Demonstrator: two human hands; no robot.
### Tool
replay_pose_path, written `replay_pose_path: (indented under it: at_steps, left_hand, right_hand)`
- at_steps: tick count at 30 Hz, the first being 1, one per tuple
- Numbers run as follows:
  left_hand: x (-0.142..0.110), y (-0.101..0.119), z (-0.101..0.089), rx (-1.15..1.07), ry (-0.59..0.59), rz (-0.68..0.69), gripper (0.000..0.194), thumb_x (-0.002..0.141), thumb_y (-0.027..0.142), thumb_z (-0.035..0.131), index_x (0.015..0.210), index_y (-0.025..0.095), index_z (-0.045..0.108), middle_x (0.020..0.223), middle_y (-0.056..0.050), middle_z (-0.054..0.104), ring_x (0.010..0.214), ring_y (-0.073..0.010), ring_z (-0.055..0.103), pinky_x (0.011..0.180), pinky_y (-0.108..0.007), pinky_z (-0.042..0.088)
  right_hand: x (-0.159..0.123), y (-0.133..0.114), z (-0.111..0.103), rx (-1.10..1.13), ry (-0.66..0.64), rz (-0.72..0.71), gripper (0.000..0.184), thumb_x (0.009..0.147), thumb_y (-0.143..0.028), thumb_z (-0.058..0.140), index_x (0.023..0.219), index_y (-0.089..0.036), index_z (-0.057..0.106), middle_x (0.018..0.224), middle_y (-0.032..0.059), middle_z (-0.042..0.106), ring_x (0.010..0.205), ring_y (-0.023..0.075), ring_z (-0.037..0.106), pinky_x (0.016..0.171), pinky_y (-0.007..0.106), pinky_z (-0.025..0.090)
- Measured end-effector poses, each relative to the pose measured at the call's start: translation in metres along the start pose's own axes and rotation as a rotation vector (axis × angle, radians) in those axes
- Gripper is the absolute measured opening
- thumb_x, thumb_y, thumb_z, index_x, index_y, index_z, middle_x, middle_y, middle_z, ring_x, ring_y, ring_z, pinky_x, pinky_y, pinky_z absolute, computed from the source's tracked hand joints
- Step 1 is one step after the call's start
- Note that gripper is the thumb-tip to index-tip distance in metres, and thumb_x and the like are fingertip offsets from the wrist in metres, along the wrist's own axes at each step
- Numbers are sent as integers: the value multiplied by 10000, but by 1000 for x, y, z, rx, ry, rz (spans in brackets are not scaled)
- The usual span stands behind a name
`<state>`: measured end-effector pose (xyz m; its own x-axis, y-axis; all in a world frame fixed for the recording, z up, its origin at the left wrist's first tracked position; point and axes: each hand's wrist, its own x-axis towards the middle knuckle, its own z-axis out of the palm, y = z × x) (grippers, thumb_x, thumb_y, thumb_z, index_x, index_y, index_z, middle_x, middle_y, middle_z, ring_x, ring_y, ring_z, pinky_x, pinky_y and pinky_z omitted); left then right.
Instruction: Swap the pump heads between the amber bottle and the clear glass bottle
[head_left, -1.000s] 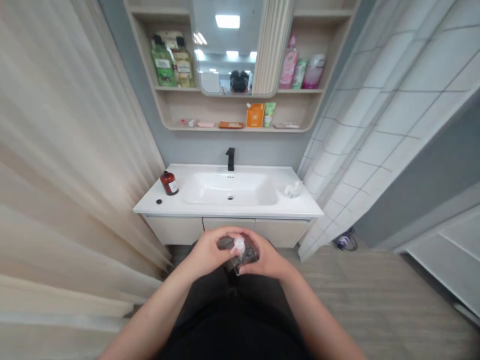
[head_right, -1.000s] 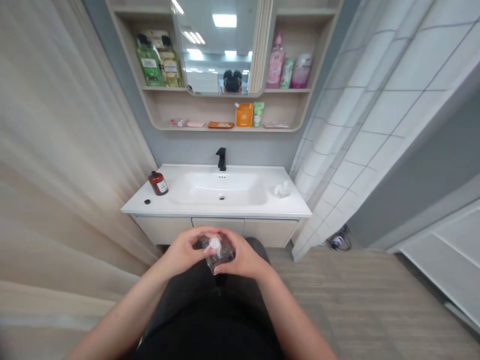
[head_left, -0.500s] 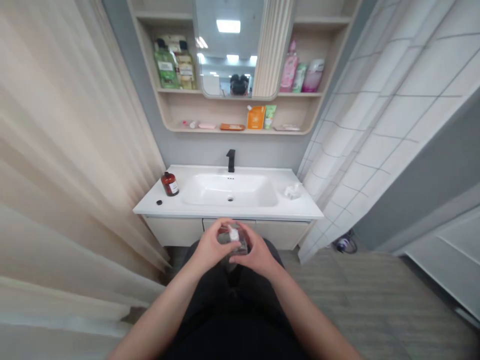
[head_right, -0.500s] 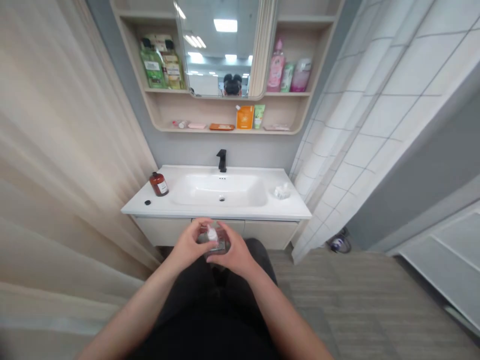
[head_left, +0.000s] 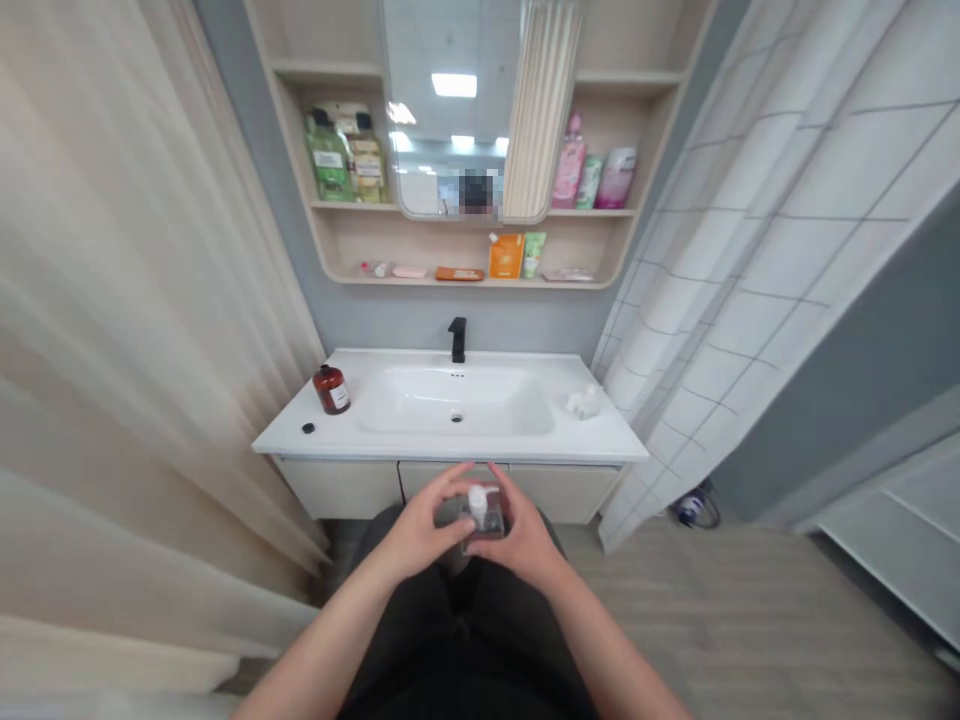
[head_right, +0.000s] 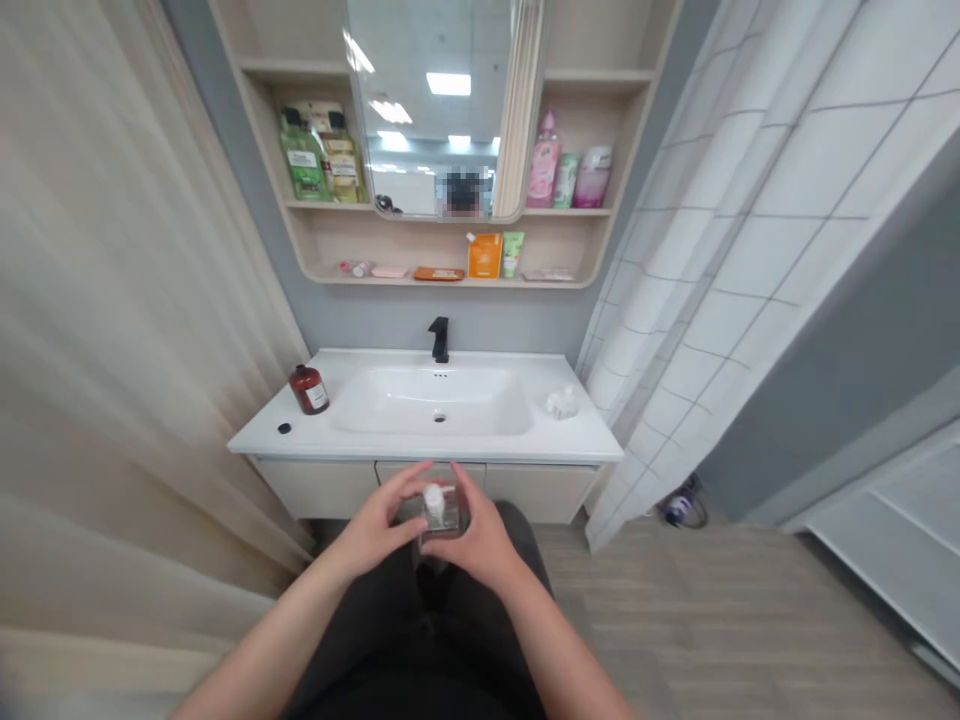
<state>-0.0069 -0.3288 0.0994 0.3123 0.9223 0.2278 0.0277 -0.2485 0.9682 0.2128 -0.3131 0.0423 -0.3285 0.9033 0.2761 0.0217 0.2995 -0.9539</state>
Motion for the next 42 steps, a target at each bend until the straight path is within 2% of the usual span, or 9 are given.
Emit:
replay_pose_path:
  at_steps: [3, 5, 11, 16, 22, 26, 29, 33, 42]
  left_hand:
    - [2, 0, 1, 22, 110, -11, 717, 861, 314, 889, 1537, 223, 665, 1221, -108, 817, 1207, -300, 772, 1205, -505, 542]
    - [1, 3, 3, 73, 115, -26, 682, 833, 283, 893, 1486, 225, 705, 1226, -105, 813, 1167, -296, 777, 1153, -485, 576]
    - [-8, 12, 2, 115, 36, 30, 574, 886, 259, 833, 1454, 240, 750, 1417, -137, 795, 1355, -326, 736, 1226, -490, 541]
    - [-5, 14, 2, 267, 205, 5, 525, 731, 199, 916, 1248, 233, 830, 1122, -85, 834, 1076, -302, 785, 1073, -474, 620]
    - [-15, 15, -8, 207, 76, 72, 599, 890, 260, 813, 1486, 252, 752, 1454, -131, 788, 1363, -336, 735, 1246, -519, 532]
    - [-15, 8, -9, 234, 217, 6, 573, 823, 252, 859, 1392, 237, 798, 1232, -102, 848, 1159, -310, 792, 1136, -494, 601]
    - [-14, 7, -10, 278, 345, 27, 458, 812, 284, 884, 1266, 243, 845, 1247, -94, 847, 1119, -303, 785, 1078, -478, 621]
    - [-16, 13, -17, 276, 299, 75, 325, 888, 325, 847, 1204, 256, 870, 1208, -81, 859, 1077, -279, 788, 1021, -436, 634]
    - [-10, 16, -28, 260, 305, -33, 383, 848, 357, 861, 1206, 223, 870, 1127, -85, 873, 957, -262, 785, 940, -419, 643]
  right_hand:
    - [0, -5, 0, -6, -30, 3, 1367, 658, -482, 1106, 1793, -292, 368, 1493, 165, 714, 1364, 377, 723, 1235, 604, 538]
    - [-1, -10, 1, -21, -52, 9, 1378, 654, -447, 1107, 1799, -302, 355, 1545, 171, 695, 1411, 385, 703, 1259, 613, 516]
    - [-1, -17, 2, -56, -44, 32, 1428, 648, -368, 1098, 1823, -314, 287, 1498, 147, 726, 1362, 363, 733, 1249, 620, 523]
    - [0, -19, 13, -132, -101, -5, 1416, 625, -369, 1106, 1809, -325, 331, 1469, 136, 737, 1317, 368, 745, 1211, 610, 552]
    - [3, -16, 13, -81, -42, 10, 1438, 639, -386, 1099, 1824, -309, 289, 1451, 128, 727, 1315, 344, 738, 1224, 587, 541]
    - [2, -14, 13, -111, -84, -4, 1419, 647, -427, 1104, 1818, -300, 313, 1453, 140, 723, 1317, 365, 738, 1218, 600, 545]
    - [2, -15, 16, -143, -89, 2, 1405, 652, -414, 1101, 1817, -323, 321, 1451, 130, 737, 1324, 375, 738, 1216, 611, 548]
    - [5, -17, 16, -187, -69, 10, 1362, 656, -345, 1082, 1806, -333, 352, 1464, 125, 744, 1311, 376, 746, 1203, 618, 559]
    - [0, -26, 16, -302, -35, 46, 1236, 623, -251, 1054, 1730, -316, 507, 1516, 131, 731, 1350, 393, 719, 1224, 630, 529]
